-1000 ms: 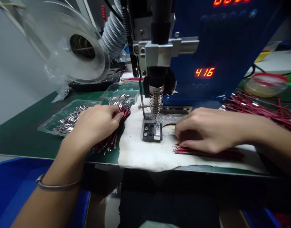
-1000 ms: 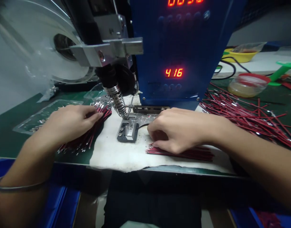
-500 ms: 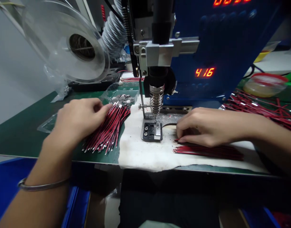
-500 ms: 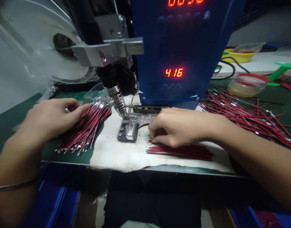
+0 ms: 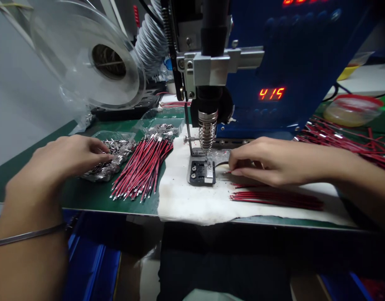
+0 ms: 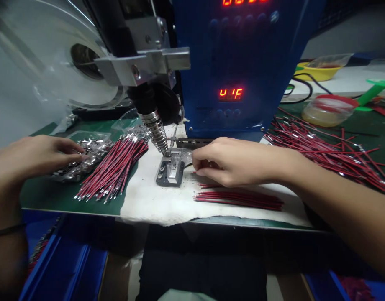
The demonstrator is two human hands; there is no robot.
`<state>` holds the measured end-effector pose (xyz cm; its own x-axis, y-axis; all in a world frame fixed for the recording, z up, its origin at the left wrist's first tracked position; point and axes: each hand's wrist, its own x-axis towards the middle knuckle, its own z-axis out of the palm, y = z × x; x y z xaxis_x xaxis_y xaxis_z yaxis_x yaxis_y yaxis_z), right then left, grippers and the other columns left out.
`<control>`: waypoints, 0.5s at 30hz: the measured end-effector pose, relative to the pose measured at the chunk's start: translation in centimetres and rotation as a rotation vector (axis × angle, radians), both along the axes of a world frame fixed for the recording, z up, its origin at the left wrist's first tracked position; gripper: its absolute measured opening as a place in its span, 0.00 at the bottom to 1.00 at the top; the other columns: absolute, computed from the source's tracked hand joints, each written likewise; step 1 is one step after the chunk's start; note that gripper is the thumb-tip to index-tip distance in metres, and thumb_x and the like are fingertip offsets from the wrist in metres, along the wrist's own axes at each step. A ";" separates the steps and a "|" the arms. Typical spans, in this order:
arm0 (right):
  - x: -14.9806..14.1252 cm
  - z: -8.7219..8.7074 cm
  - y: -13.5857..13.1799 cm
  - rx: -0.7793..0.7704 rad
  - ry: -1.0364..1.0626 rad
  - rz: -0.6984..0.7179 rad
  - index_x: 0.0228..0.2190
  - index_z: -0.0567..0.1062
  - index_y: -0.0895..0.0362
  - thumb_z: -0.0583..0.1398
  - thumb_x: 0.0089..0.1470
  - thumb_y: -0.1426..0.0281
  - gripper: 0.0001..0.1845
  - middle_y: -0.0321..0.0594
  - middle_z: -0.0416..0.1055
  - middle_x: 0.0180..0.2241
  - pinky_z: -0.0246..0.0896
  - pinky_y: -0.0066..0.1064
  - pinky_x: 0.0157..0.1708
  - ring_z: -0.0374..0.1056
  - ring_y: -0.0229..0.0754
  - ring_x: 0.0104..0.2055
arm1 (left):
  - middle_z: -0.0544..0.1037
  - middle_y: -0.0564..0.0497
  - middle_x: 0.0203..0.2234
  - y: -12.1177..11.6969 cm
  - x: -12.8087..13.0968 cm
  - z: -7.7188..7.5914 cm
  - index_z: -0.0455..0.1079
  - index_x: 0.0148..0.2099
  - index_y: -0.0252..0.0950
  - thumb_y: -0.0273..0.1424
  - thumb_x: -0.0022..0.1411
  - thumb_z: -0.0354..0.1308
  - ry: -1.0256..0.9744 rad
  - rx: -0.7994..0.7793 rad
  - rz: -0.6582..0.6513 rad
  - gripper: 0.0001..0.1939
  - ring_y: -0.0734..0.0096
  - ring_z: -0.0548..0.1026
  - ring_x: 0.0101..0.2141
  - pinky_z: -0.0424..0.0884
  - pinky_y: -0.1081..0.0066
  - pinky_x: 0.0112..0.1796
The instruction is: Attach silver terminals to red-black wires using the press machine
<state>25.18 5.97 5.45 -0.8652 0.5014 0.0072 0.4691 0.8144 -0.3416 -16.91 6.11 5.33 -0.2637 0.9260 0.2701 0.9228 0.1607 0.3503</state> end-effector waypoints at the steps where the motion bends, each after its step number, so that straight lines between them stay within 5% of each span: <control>1: -0.1 -0.1 0.0 -0.004 0.036 0.001 0.37 0.74 0.55 0.55 0.62 0.70 0.07 0.36 0.74 0.33 0.58 0.28 0.31 0.68 0.38 0.32 | 0.72 0.50 0.16 0.0 0.1 0.0 0.79 0.26 0.42 0.45 0.37 0.68 0.088 -0.060 0.031 0.14 0.55 0.72 0.32 0.55 0.62 0.36; 3: -0.3 -0.3 0.0 -0.002 0.129 -0.009 0.38 0.72 0.56 0.54 0.64 0.68 0.09 0.38 0.74 0.35 0.59 0.29 0.33 0.68 0.38 0.33 | 0.76 0.52 0.22 -0.3 0.5 -0.1 0.80 0.33 0.44 0.49 0.44 0.63 0.279 -0.193 0.105 0.17 0.59 0.71 0.30 0.54 0.64 0.34; 7: -1.4 -1.3 -0.2 0.043 0.327 -0.082 0.38 0.72 0.58 0.54 0.65 0.65 0.11 0.39 0.74 0.34 0.59 0.29 0.32 0.67 0.38 0.32 | 0.75 0.51 0.26 -1.0 1.4 -0.2 0.79 0.36 0.44 0.52 0.52 0.58 0.300 -0.155 0.105 0.20 0.61 0.69 0.29 0.54 0.66 0.33; 12: -2.6 -2.5 -0.5 0.139 0.424 -0.128 0.38 0.74 0.59 0.56 0.64 0.67 0.09 0.42 0.74 0.36 0.60 0.29 0.35 0.69 0.40 0.37 | 0.66 0.51 0.19 -2.3 3.9 0.6 0.77 0.31 0.40 0.47 0.53 0.61 0.146 0.026 0.120 0.16 0.65 0.60 0.23 0.52 0.67 0.30; 15: -2.9 -2.9 -0.7 0.159 0.430 -0.142 0.38 0.75 0.60 0.57 0.63 0.68 0.09 0.42 0.75 0.36 0.60 0.29 0.34 0.69 0.39 0.36 | 0.67 0.53 0.17 -3.6 7.2 0.7 0.77 0.34 0.38 0.39 0.53 0.65 -0.062 0.247 0.073 0.11 0.69 0.63 0.24 0.55 0.69 0.30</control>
<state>22.24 5.30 2.54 -0.6900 0.5781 0.4356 0.4233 0.8104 -0.4051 -9.75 2.46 6.03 -0.3507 0.8116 0.4672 0.8874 0.1286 0.4426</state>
